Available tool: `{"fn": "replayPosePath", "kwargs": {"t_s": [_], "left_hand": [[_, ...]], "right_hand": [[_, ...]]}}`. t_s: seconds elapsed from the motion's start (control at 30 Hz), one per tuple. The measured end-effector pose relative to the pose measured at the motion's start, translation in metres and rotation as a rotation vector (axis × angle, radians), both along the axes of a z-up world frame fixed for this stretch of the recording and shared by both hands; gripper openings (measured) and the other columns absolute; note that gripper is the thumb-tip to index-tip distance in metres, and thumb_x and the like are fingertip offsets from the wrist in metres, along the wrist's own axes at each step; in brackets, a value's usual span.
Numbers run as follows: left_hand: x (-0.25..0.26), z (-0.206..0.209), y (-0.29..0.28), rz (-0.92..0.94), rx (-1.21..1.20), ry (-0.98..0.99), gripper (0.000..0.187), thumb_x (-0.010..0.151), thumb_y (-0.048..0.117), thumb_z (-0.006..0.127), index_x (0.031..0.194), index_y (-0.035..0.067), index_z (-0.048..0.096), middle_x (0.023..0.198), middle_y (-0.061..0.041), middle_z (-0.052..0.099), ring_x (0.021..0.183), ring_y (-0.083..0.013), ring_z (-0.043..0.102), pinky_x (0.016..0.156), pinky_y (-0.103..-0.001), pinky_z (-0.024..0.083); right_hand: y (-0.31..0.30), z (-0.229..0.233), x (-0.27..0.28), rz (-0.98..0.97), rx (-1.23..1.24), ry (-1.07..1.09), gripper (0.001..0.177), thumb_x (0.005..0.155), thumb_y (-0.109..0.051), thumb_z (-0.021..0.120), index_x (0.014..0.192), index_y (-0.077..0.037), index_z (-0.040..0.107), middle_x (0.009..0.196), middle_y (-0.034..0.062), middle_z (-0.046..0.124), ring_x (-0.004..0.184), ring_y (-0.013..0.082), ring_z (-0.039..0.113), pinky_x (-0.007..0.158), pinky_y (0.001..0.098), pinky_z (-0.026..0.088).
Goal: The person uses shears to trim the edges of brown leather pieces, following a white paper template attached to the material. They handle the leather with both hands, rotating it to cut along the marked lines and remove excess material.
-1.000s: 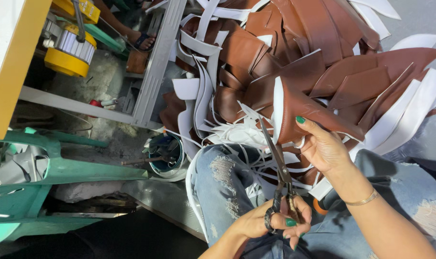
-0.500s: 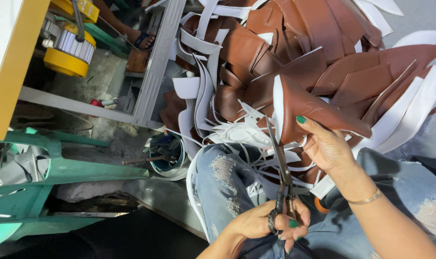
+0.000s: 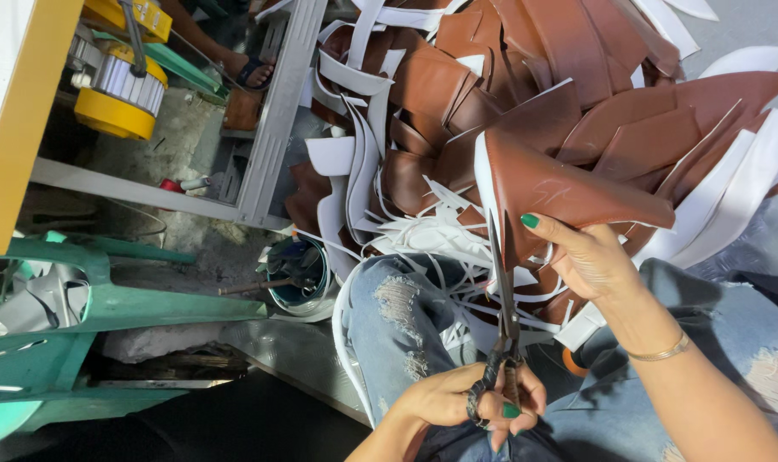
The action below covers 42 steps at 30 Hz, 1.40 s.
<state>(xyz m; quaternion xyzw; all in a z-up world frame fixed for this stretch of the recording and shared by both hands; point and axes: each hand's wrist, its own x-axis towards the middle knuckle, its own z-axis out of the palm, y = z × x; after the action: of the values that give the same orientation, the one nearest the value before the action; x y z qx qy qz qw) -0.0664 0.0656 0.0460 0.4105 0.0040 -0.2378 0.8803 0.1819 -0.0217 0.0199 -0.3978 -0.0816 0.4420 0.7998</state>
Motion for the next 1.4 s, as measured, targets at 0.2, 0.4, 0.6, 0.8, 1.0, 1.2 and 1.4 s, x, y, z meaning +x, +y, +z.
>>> {"fn": "replayPosePath", "kwargs": {"t_s": [0.2,0.4,0.6,0.8,1.0,1.2,1.4], "left_hand": [[-0.002,0.002,0.002,-0.016,0.028,0.022,0.049,0.091,0.025,0.060,0.124,-0.010,0.053,0.090,-0.011,0.061,0.070,-0.0175,0.062,0.067,-0.027,0.049],[-0.003,0.005,0.004,-0.034,-0.018,-0.007,0.047,0.092,0.025,0.062,0.122,-0.009,0.053,0.090,-0.012,0.060,0.065,-0.0169,0.062,0.064,-0.029,0.050],[-0.004,0.004,0.002,-0.026,-0.051,0.045,0.041,0.095,0.023,0.061,0.120,-0.009,0.054,0.090,-0.012,0.060,0.067,-0.0163,0.061,0.063,-0.028,0.050],[-0.006,0.008,0.002,-0.020,-0.016,0.052,0.033,0.100,0.017,0.059,0.121,-0.008,0.055,0.089,-0.010,0.060,0.068,-0.0144,0.060,0.063,-0.027,0.050],[-0.004,0.015,0.004,-0.011,0.062,0.030,0.032,0.107,0.024,0.060,0.121,-0.005,0.056,0.089,-0.007,0.062,0.066,-0.0131,0.061,0.063,-0.025,0.047],[-0.002,0.015,-0.001,0.004,0.065,0.062,0.032,0.102,0.020,0.059,0.121,-0.007,0.055,0.088,-0.009,0.061,0.066,-0.0142,0.061,0.064,-0.026,0.048],[0.004,0.006,-0.001,0.086,-0.061,0.023,0.038,0.091,0.013,0.056,0.122,-0.008,0.052,0.090,-0.011,0.059,0.066,-0.0167,0.061,0.069,-0.028,0.050]], "right_hand": [[-0.004,-0.004,0.000,0.026,-0.008,-0.064,0.028,0.092,0.001,0.072,0.119,0.000,0.067,0.117,0.0050,0.069,0.109,0.0134,0.064,0.094,0.0277,0.050],[-0.006,0.000,0.004,0.047,-0.009,-0.037,0.029,0.090,0.001,0.072,0.119,0.000,0.068,0.115,0.0065,0.071,0.106,0.0142,0.067,0.092,0.0287,0.052],[-0.007,-0.001,0.005,0.048,-0.018,-0.095,0.027,0.091,0.002,0.072,0.118,0.001,0.068,0.117,0.0063,0.071,0.109,0.0136,0.066,0.094,0.0280,0.051],[-0.005,-0.002,0.003,0.039,-0.030,-0.077,0.027,0.091,0.001,0.072,0.117,0.001,0.068,0.117,0.0061,0.071,0.108,0.0136,0.065,0.094,0.0277,0.050],[-0.006,-0.001,0.003,0.023,-0.035,-0.090,0.027,0.091,0.001,0.072,0.117,0.000,0.068,0.116,0.0059,0.071,0.108,0.0135,0.065,0.095,0.0276,0.050],[-0.004,-0.002,0.000,0.037,-0.058,-0.116,0.029,0.090,0.002,0.072,0.119,0.000,0.068,0.118,0.0053,0.070,0.109,0.0131,0.064,0.095,0.0279,0.050],[-0.001,0.005,-0.008,0.099,-0.030,-0.193,0.040,0.088,0.005,0.071,0.127,-0.001,0.063,0.123,0.0058,0.067,0.114,0.0154,0.062,0.098,0.0308,0.050]]}}
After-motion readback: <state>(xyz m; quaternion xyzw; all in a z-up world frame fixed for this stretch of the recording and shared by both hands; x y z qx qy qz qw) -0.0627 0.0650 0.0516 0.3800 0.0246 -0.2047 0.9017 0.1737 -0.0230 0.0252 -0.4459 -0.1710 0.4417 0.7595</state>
